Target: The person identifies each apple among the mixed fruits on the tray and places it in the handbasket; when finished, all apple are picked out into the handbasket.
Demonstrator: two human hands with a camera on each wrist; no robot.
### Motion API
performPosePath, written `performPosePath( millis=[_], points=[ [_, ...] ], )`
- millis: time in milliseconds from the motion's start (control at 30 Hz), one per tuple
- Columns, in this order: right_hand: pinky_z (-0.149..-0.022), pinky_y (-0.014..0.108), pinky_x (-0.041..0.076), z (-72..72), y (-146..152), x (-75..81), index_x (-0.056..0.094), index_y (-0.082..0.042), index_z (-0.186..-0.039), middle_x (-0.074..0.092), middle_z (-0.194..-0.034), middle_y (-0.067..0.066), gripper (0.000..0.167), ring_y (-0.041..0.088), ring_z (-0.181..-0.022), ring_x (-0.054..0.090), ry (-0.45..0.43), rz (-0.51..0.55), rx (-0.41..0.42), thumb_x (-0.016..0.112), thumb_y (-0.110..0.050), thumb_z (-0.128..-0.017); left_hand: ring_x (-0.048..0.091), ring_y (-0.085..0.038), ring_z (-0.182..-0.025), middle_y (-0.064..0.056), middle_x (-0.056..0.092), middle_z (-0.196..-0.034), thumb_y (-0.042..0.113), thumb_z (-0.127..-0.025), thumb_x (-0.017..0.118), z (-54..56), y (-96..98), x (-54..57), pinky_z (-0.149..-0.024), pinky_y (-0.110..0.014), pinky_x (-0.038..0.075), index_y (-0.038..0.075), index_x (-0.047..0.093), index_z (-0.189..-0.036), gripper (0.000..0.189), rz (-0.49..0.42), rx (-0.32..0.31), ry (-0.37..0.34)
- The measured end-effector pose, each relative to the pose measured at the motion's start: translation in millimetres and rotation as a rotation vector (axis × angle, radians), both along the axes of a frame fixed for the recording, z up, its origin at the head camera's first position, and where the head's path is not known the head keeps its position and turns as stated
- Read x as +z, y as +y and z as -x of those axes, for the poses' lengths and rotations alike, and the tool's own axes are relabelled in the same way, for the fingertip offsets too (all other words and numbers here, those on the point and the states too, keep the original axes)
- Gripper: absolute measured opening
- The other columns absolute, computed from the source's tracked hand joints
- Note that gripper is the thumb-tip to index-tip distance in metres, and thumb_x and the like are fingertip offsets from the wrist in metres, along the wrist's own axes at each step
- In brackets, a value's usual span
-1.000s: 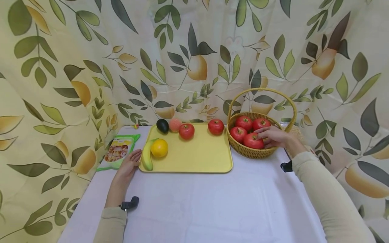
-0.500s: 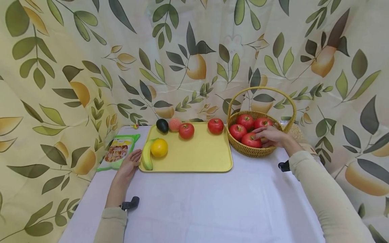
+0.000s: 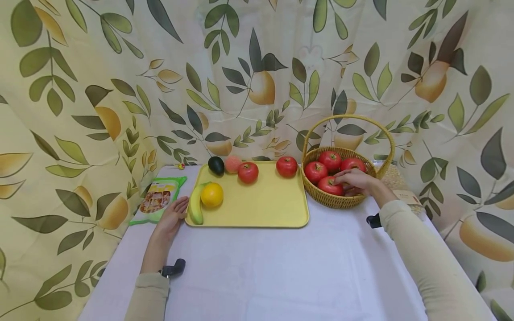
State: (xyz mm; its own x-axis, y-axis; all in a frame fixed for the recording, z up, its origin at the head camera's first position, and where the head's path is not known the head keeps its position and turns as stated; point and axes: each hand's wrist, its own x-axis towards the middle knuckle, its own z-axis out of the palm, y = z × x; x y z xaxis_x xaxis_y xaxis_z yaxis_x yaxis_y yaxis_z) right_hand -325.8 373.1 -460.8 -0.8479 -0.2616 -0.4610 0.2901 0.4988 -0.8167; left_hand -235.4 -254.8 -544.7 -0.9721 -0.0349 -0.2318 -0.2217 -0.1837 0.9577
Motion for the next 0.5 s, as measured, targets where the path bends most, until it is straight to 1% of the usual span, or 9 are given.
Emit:
performPosePath(
  millis=[167, 267, 300, 400, 500],
  points=[
    [-0.092, 0.036, 0.060, -2.6, -4.0, 0.6, 0.034, 0.010, -0.156, 0.064, -0.122, 0.003, 0.066, 0.020, -0.099, 0.061, 0.024, -0.012, 0.020, 0.057, -0.028, -0.106, 0.025, -0.031, -0.157, -0.021, 0.027, -0.168, -0.025, -0.094, 0.035, -1.3, -0.6, -0.5, -0.129, -0.040, 0.023, -0.003, 0.025, -0.162, 0.073, 0.005, -0.001, 0.005],
    [-0.091, 0.035, 0.060, -3.6, -6.2, 1.2, 0.036, 0.012, -0.154, 0.065, -0.118, 0.002, 0.064, 0.020, -0.098, 0.059, 0.066, -0.052, 0.041, 0.055, -0.027, -0.107, 0.025, -0.031, -0.157, -0.021, 0.026, -0.168, -0.025, -0.094, 0.035, -2.0, -0.9, -0.6, -0.129, -0.040, 0.023, -0.003, 0.025, -0.162, 0.073, 0.010, 0.000, 0.002],
    [-0.091, 0.036, 0.059, -4.0, -7.0, 1.2, 0.038, 0.012, -0.153, 0.066, -0.117, 0.003, 0.063, 0.020, -0.097, 0.059, 0.082, -0.067, 0.042, 0.055, -0.027, -0.107, 0.025, -0.031, -0.157, -0.021, 0.026, -0.169, -0.025, -0.094, 0.034, -1.9, -0.8, -0.6, -0.129, -0.040, 0.023, -0.003, 0.025, -0.162, 0.073, 0.010, -0.001, 0.003],
    [-0.095, 0.038, 0.058, -5.1, -7.3, 0.6, 0.040, 0.011, -0.152, 0.062, -0.127, 0.012, 0.062, 0.023, -0.101, 0.058, 0.118, -0.097, 0.034, 0.056, -0.028, -0.107, 0.025, -0.031, -0.157, -0.021, 0.027, -0.168, -0.025, -0.094, 0.034, -1.6, 0.1, -0.8, -0.129, -0.041, 0.023, -0.002, 0.025, -0.162, 0.073, 0.006, 0.002, 0.005],
    [-0.099, 0.041, 0.056, -7.0, -4.9, -0.6, 0.038, 0.011, -0.153, 0.053, -0.142, 0.024, 0.064, 0.026, -0.107, 0.058, 0.120, -0.094, 0.020, 0.056, -0.028, -0.107, 0.026, -0.031, -0.156, -0.021, 0.027, -0.168, -0.026, -0.093, 0.034, -1.1, 2.4, -1.0, -0.129, -0.041, 0.023, -0.003, 0.025, -0.162, 0.073, -0.004, -0.002, 0.007]
  ],
)
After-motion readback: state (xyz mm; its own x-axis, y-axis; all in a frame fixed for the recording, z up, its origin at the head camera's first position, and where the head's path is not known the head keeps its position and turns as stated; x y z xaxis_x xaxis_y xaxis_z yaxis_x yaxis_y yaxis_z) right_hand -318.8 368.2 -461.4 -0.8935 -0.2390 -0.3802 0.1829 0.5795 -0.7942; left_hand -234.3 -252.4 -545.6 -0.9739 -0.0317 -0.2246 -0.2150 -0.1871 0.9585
